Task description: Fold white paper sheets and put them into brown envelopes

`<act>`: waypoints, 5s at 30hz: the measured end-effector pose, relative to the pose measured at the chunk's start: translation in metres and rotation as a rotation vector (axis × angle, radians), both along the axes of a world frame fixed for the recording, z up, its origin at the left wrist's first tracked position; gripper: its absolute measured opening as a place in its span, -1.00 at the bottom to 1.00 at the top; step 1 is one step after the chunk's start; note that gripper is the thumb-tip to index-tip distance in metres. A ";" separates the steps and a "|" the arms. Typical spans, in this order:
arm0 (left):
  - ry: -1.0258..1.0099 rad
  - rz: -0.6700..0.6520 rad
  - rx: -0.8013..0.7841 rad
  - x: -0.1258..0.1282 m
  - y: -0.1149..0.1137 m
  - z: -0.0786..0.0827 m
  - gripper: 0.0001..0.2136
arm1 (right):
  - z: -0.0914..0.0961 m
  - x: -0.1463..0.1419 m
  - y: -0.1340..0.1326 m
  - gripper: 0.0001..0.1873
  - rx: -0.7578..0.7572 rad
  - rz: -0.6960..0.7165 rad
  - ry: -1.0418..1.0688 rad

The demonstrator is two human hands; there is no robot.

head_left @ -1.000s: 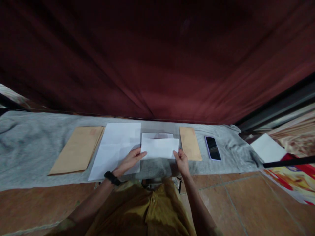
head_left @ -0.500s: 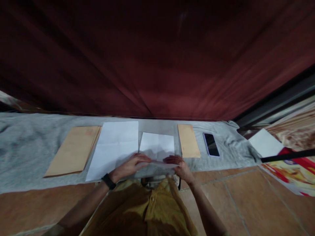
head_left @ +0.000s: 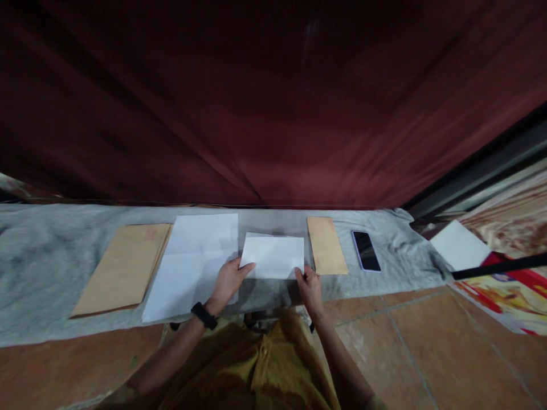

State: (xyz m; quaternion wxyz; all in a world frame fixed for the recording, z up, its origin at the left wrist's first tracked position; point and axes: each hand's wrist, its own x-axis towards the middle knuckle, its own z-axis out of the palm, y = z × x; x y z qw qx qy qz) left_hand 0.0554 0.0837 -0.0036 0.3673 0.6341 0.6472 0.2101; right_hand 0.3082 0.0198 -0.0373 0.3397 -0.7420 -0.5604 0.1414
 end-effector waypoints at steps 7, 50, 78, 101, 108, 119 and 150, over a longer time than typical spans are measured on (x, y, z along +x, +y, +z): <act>0.317 0.027 -0.021 0.016 0.004 0.018 -0.71 | -0.002 -0.011 -0.003 -0.66 -0.049 -0.070 -0.248; 0.554 -0.006 0.196 0.027 0.003 0.002 -0.64 | 0.000 -0.016 0.013 -0.63 -0.009 -0.048 -0.438; 0.655 -0.107 0.155 0.032 0.003 0.000 -0.61 | -0.003 -0.017 0.011 -0.63 -0.001 -0.050 -0.479; 0.780 -0.149 0.488 0.045 -0.007 0.008 -0.55 | -0.006 -0.016 0.012 -0.64 -0.032 -0.047 -0.548; 0.549 -0.458 0.602 0.071 -0.043 -0.012 -0.55 | 0.000 -0.017 0.012 -0.62 -0.049 -0.039 -0.533; 0.587 -0.439 0.510 0.070 -0.071 -0.024 -0.44 | 0.004 -0.018 0.012 -0.63 -0.067 -0.036 -0.524; 0.611 -0.405 0.461 0.063 -0.079 -0.040 -0.39 | 0.001 -0.082 0.004 -0.42 0.021 0.450 -0.283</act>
